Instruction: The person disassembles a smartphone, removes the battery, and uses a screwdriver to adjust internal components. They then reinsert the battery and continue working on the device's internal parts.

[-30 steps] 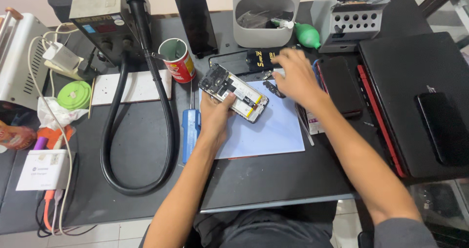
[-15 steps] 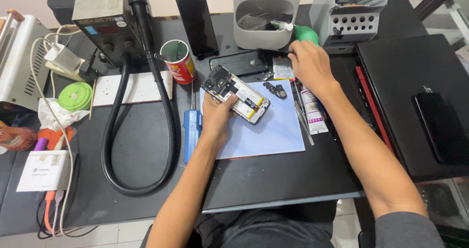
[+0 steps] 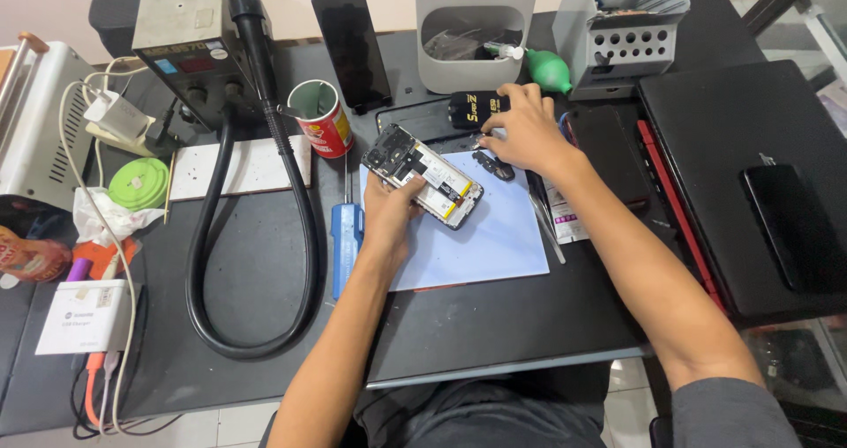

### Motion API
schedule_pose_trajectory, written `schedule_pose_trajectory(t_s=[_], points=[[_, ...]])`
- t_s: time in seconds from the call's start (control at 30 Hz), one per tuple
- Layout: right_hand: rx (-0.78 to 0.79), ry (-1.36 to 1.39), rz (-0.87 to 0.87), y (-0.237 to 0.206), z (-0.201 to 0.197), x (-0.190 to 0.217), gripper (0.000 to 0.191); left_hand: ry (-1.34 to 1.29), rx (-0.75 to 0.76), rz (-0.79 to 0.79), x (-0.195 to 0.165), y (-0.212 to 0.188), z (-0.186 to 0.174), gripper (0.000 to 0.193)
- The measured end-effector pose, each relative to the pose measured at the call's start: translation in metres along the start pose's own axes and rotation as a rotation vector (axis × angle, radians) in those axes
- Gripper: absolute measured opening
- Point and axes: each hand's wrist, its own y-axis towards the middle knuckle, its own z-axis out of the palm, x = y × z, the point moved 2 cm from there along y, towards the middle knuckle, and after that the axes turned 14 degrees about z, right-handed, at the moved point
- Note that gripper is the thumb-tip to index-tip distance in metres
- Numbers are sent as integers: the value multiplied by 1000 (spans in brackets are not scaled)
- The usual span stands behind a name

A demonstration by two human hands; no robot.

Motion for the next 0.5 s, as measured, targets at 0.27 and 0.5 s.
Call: schedule_pose_trajectory(t_s=[0.27,0.5], points=[[64,420,140,-6,-22,4,17,-121,15,-33,8,1,-2,43],[252,1309,328,-66,-38,28,12,-396,89,-122,6,-2,2,60]])
